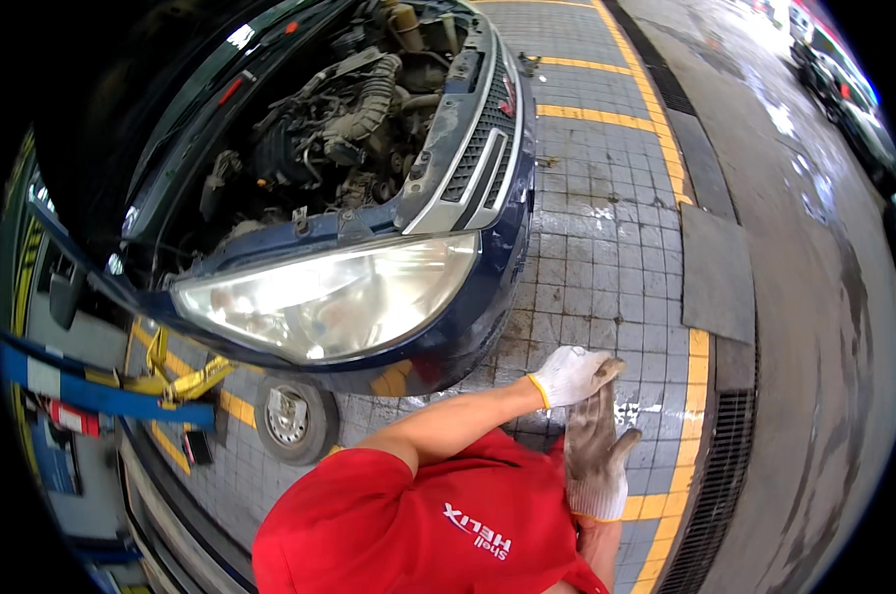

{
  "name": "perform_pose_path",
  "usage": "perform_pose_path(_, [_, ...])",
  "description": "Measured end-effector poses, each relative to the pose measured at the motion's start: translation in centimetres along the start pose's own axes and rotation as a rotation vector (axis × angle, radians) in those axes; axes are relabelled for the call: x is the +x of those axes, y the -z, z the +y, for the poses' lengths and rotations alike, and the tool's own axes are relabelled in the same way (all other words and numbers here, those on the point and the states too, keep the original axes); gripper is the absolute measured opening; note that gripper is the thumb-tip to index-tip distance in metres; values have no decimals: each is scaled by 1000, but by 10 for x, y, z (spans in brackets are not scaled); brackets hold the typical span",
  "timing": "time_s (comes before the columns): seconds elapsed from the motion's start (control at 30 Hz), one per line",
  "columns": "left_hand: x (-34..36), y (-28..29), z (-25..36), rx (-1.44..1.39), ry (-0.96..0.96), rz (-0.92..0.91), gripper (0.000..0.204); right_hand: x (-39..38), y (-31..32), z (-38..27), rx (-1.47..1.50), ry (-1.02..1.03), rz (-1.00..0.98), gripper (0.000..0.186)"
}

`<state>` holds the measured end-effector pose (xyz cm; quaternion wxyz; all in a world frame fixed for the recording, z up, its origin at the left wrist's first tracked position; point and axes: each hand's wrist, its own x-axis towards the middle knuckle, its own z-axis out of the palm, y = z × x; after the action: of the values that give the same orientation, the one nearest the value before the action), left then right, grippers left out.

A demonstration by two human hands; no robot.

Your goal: The person works on a car engine with the hood open, using a wrench to loosen and tighten bolts on various components. They also use pliers to remove a metal bracket and handle a rag to wipe parts of the engine bay.

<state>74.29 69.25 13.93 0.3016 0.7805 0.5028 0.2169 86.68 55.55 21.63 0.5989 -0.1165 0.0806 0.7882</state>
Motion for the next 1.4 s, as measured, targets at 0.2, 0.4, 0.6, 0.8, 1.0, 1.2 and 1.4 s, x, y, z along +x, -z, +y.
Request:
perform_pose_path(0.2, [80,16,39,32,164,258,38,99,4,-99,-662,-138,-276,106])
perform_pose_path(0.4, [126,48,66,17,214,432,31,159,-57,-158,-1024,-345,-177,73])
perform_pose_path(0.6, [151,107,40,-19,239,777,20,251,-74,-198,-1901,-229,-354,65])
perform_pose_path(0.8, [163,198,-40,62,505,1223,16,345,-6,-290,-891,-15,-123,38])
perform_pose_path(1.0, [159,270,-101,312,604,1201,21,408,52,-350,-1758,-720,236,54])
perform_pose_path(1.2, [147,281,-131,467,674,1127,21,444,74,-353,-1481,-1108,-53,59])
perform_pose_path(1.4, [144,279,-140,398,658,1097,18,545,78,-282,-2067,-1359,-322,52])
